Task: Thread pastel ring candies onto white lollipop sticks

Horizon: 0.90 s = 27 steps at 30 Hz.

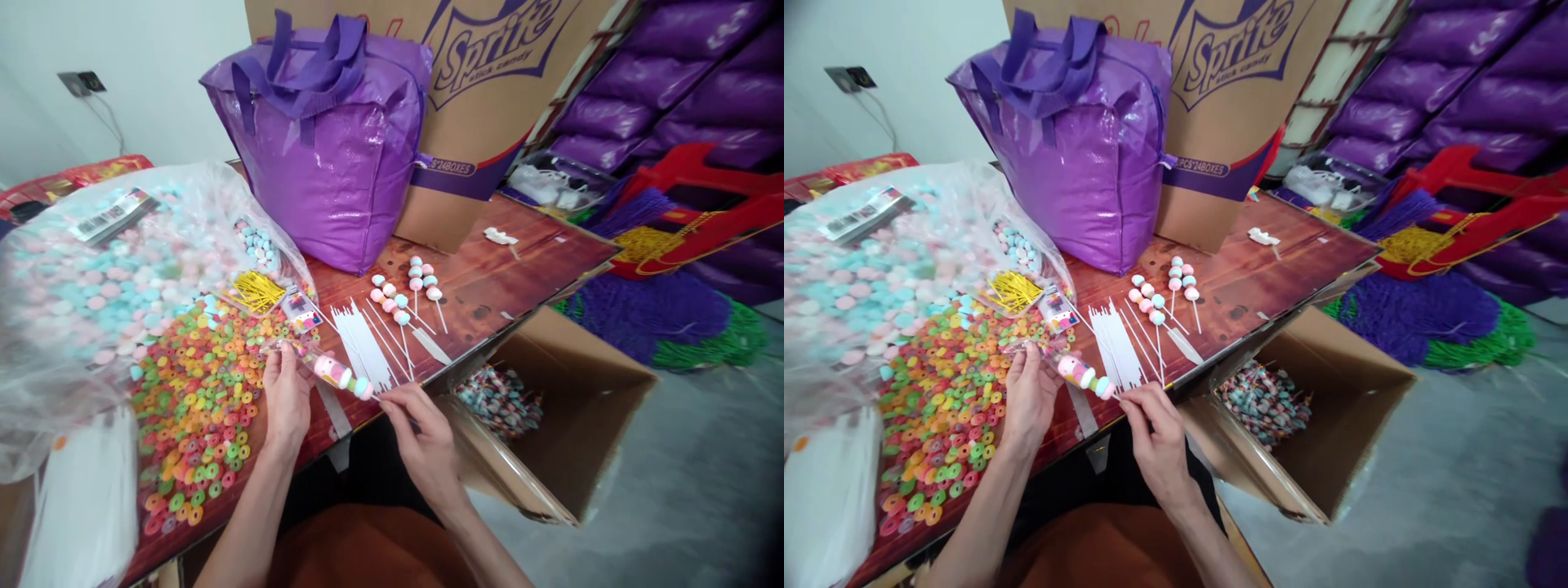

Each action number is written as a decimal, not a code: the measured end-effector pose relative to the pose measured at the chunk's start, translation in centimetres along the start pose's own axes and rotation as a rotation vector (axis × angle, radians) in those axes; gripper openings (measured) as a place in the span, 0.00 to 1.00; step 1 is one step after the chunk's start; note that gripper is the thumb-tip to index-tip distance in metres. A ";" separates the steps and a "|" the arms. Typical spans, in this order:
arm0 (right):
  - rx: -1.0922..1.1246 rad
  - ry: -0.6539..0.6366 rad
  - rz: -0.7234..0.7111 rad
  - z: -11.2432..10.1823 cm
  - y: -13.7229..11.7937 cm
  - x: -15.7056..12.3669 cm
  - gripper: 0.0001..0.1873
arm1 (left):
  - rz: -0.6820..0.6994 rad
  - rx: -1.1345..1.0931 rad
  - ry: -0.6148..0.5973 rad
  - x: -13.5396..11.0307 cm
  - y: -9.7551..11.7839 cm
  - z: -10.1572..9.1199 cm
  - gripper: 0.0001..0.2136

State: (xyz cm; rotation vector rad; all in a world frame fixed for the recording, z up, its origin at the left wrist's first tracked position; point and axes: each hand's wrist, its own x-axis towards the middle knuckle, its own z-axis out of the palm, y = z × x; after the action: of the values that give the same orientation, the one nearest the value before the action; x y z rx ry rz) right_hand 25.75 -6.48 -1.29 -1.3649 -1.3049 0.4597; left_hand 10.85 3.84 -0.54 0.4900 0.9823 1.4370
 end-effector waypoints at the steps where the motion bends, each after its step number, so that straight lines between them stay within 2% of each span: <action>1: -0.001 0.011 0.012 0.3 0.0 -0.1 0.09 | -0.015 0.003 -0.025 -0.1 -0.1 0.1 0.21; 4: -0.021 0.029 -0.004 0.8 0.3 -0.1 0.08 | -0.048 0.012 -0.094 -0.5 0.0 0.2 0.23; 8: -0.058 0.013 -0.046 1.3 0.3 0.0 0.09 | -0.084 0.035 -0.140 -1.3 -0.2 0.4 0.19; 14: -0.112 0.045 -0.078 4.3 -0.5 0.5 0.13 | -0.241 -0.013 -0.205 -2.9 -1.9 0.7 0.19; 17: -0.139 0.010 -0.031 4.4 -0.7 0.6 0.10 | -0.228 -0.036 -0.191 -2.6 -1.6 0.4 0.19; 22: -0.081 -0.172 0.082 2.7 -0.9 0.3 0.12 | -0.154 -0.004 -0.171 -1.8 -0.8 -0.2 0.18; 27: 0.004 -0.146 0.158 4.1 -0.8 0.2 0.14 | -0.227 0.011 -0.159 -2.8 -1.9 0.0 0.21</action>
State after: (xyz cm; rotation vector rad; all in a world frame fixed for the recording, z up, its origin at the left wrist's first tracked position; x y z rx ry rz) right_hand 21.97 -4.74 -1.75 -1.4593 -1.3176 0.6795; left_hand 12.40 0.96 -1.35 0.4774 0.8888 1.1716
